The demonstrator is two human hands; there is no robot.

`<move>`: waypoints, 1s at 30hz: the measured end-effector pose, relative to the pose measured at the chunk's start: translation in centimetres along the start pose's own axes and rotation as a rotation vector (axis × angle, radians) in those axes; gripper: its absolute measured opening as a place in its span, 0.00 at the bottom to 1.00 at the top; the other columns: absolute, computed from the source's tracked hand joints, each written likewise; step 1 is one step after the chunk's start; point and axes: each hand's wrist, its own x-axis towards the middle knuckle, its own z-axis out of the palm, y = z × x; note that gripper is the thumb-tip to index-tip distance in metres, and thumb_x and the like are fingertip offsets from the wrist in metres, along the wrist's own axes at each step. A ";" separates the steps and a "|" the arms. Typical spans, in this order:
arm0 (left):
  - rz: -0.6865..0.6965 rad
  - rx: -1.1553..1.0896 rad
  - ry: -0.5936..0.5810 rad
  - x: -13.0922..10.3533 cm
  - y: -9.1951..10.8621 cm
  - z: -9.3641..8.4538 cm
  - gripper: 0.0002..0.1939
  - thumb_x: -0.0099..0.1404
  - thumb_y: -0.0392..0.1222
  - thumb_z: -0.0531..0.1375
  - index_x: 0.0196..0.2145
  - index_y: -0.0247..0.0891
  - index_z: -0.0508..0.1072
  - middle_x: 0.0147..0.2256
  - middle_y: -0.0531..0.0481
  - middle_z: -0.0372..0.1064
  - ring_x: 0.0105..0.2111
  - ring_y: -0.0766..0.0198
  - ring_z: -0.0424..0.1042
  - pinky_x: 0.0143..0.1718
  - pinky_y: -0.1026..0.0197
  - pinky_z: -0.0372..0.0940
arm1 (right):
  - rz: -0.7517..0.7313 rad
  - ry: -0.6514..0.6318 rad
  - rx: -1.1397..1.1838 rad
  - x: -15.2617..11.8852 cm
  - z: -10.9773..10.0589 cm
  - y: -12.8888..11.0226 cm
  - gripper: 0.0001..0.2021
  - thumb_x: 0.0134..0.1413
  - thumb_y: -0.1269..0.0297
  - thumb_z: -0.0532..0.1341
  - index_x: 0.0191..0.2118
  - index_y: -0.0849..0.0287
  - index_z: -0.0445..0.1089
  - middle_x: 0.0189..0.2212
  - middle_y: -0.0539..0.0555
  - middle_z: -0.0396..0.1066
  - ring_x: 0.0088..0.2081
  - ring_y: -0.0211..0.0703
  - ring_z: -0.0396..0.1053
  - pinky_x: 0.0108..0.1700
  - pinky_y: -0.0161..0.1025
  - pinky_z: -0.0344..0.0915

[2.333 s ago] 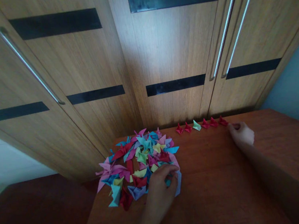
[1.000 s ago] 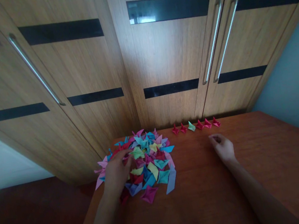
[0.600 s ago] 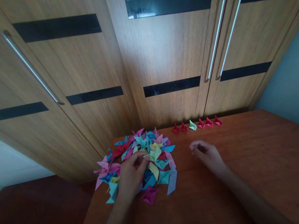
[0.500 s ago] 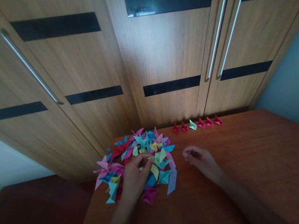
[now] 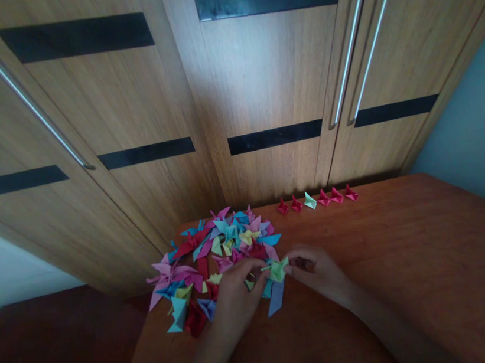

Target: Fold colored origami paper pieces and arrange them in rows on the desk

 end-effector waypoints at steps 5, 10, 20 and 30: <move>-0.042 -0.132 0.018 0.0 -0.3 0.5 0.05 0.59 0.38 0.60 0.35 0.39 0.74 0.32 0.51 0.73 0.30 0.65 0.71 0.33 0.65 0.65 | -0.001 0.014 0.026 0.1 -0.2 0.1 0.11 0.53 0.56 0.61 0.29 0.58 0.72 0.24 0.49 0.66 0.28 0.36 0.63 0.30 0.32 0.58; -0.049 -0.215 0.008 -0.1 -0.8 1.1 0.05 0.60 0.40 0.60 0.34 0.39 0.75 0.32 0.51 0.72 0.30 0.65 0.70 0.32 0.65 0.64 | 0.007 0.019 0.061 0.2 -0.7 0.1 0.11 0.53 0.56 0.61 0.29 0.59 0.73 0.26 0.51 0.69 0.29 0.36 0.65 0.31 0.32 0.59; 0.029 -0.182 -0.058 -0.5 0.5 0.7 0.12 0.67 0.42 0.53 0.34 0.39 0.75 0.35 0.49 0.73 0.37 0.62 0.71 0.40 0.63 0.62 | 0.060 -0.052 -0.050 -0.2 -4.5 0.0 0.11 0.53 0.56 0.61 0.32 0.58 0.74 0.28 0.51 0.73 0.30 0.38 0.68 0.32 0.33 0.64; -0.016 -0.196 -0.062 -0.8 1.9 0.5 0.11 0.67 0.41 0.52 0.35 0.40 0.74 0.34 0.50 0.72 0.34 0.63 0.69 0.36 0.64 0.61 | 0.555 0.809 -0.778 0.2 -21.1 11.8 0.16 0.50 0.53 0.59 0.37 0.61 0.75 0.33 0.62 0.75 0.35 0.49 0.70 0.35 0.40 0.60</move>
